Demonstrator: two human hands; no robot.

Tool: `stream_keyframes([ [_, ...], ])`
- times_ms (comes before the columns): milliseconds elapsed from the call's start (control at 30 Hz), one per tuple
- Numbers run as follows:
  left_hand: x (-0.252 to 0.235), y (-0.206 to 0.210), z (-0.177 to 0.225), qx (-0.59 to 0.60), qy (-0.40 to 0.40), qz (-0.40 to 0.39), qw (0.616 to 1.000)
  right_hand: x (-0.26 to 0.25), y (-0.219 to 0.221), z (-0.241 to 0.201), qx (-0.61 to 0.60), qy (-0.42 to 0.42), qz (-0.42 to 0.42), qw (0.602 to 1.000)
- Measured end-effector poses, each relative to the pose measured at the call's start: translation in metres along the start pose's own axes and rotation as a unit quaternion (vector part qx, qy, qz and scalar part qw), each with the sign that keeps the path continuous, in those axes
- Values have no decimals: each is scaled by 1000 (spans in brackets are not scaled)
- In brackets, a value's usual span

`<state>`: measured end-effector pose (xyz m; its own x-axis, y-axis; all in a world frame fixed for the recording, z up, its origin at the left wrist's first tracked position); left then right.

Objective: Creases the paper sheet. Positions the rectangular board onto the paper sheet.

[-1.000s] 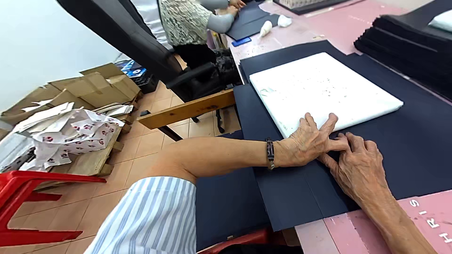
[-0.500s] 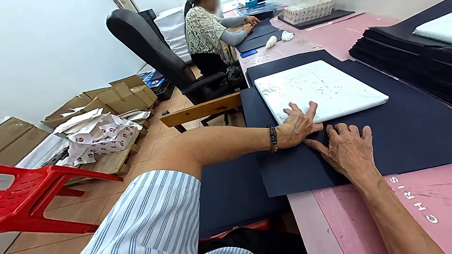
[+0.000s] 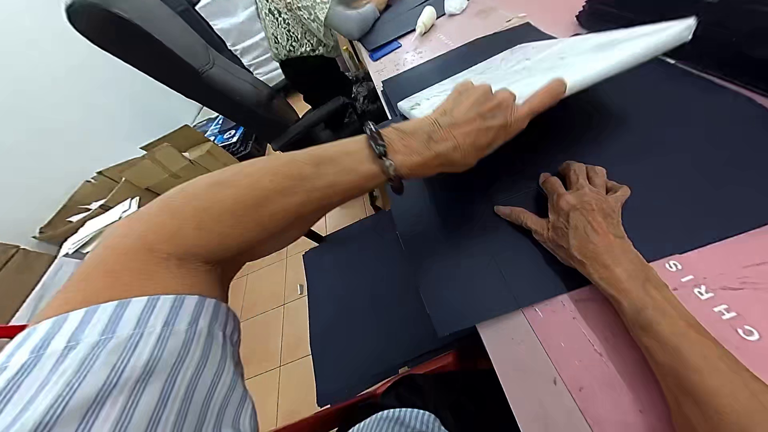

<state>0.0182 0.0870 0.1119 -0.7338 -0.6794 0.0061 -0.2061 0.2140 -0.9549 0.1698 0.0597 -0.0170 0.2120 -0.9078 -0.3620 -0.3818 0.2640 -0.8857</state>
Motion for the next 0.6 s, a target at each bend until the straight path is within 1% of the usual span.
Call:
stream_keyframes([
  [133, -4, -31, -33, 10, -25, 26, 999, 0, 3, 1, -7, 3, -17, 1000],
  [300, -7, -41, -66, 50, 26, 81, 995, 1, 6, 1, 8, 15, -14, 1000],
  [433, -4, -46, -65, 55, 25, 89, 994, 0, 8, 3, 6, -2, -19, 1000],
  [533, -2, -47, -59, 58, 4, 74, 996, 1, 8, 4, 6, 5, -29, 1000],
  [600, -5, -44, -60, 60, 23, 82, 995, 0, 8, 3, 7, 10, -32, 999],
])
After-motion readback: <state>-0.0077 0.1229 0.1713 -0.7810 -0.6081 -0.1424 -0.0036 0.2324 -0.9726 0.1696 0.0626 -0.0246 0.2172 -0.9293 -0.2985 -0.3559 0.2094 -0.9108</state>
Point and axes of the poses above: each hand's wrist, its own x-axis away from the middle knuckle, its own y-axis out of the palm, z = x × y, the point moved 4 cm from there along -x, towards the middle knuckle, and after that the axes turned 7 degrees about y, right-handed, at the moved point
